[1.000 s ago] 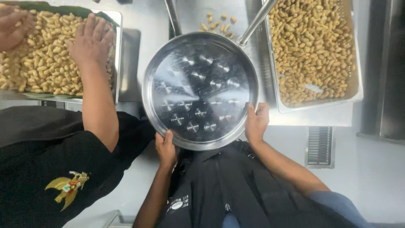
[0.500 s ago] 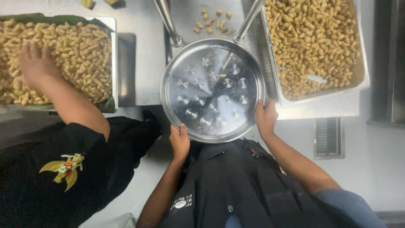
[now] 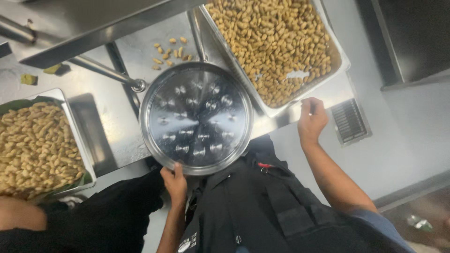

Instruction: The person sorts peanuts by hand, transferring them from a large rectangular tray into a round metal bowl. They repeatedly scoop handfuls of peanuts and place them into the bowl, occasionally spreading them out.

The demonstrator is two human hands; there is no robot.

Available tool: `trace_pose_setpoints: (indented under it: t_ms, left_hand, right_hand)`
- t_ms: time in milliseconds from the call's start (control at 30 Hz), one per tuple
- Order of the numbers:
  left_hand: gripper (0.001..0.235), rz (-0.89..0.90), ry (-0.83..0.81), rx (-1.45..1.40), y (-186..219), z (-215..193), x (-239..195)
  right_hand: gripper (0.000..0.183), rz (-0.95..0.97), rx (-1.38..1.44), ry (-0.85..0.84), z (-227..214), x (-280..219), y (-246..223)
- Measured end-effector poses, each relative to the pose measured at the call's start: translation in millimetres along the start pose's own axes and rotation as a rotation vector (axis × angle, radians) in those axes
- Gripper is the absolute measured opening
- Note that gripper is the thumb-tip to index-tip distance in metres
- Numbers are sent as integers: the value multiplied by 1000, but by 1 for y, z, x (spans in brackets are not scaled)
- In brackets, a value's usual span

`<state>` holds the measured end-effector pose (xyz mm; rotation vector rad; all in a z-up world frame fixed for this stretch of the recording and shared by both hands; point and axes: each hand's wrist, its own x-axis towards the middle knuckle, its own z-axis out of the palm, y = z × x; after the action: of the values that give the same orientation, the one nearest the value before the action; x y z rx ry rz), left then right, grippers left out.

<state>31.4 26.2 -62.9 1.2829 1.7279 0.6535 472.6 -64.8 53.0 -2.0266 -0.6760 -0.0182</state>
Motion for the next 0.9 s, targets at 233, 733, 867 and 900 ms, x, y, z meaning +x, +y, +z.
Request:
trace_pose_setpoints:
  t_ms: [233,733,867,900]
  left_hand:
    - [59,2,276,270,90,34,-52]
    - [63,705,-106,397,345,328,115]
    - [67,558,-86,652,354,371,162]
    - [63,510,-127,671,356,378,167]
  right_hand:
    - [24,-426,-86,-185,-5,176,42]
    - [50,-103,-285,-621,41,247,38]
    - [57,-408,-403,-451,78,233,35]
    - [56,-344,-410,-486,84,233,38]
